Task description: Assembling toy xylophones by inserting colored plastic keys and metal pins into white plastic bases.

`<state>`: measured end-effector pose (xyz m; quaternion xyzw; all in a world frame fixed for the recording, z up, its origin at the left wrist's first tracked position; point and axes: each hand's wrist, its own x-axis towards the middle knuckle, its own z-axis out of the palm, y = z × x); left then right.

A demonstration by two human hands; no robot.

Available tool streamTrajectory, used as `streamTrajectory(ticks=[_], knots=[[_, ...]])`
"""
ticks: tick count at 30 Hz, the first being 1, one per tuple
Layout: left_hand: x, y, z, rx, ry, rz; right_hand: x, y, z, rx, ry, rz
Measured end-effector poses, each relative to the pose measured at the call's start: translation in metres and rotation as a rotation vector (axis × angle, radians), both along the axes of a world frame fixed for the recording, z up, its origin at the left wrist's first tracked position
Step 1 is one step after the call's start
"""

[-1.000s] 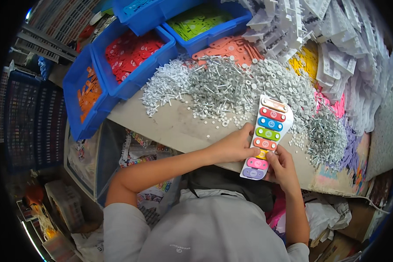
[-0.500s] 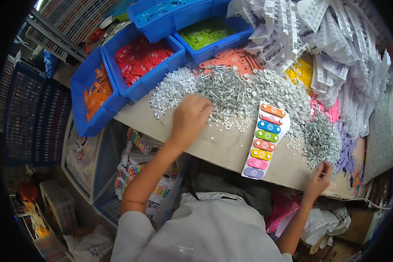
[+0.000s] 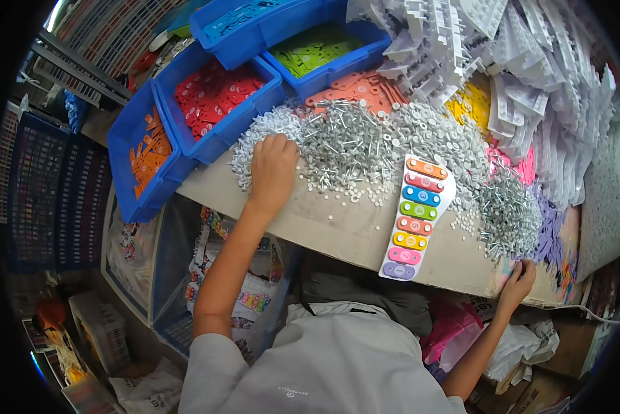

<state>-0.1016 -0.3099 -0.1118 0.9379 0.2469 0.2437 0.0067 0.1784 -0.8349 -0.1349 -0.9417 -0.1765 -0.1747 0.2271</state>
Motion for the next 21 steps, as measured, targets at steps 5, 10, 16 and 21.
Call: streamTrajectory(ticks=[5,10,16,21], knots=[[-0.003,-0.011,0.016,-0.036,-0.057,0.084,0.001,-0.003,0.000,0.029,0.045,0.005],[-0.018,-0.055,0.048,-0.896,-0.367,0.206,0.002,-0.008,-0.007,-0.005,0.022,0.005],[-0.026,-0.100,0.034,-0.694,-0.351,-0.155,-0.012,0.007,0.011,0.526,0.292,-0.079],[-0.023,-0.126,0.033,-0.896,-0.391,0.103,-0.096,0.112,0.060,1.025,0.938,0.177]])
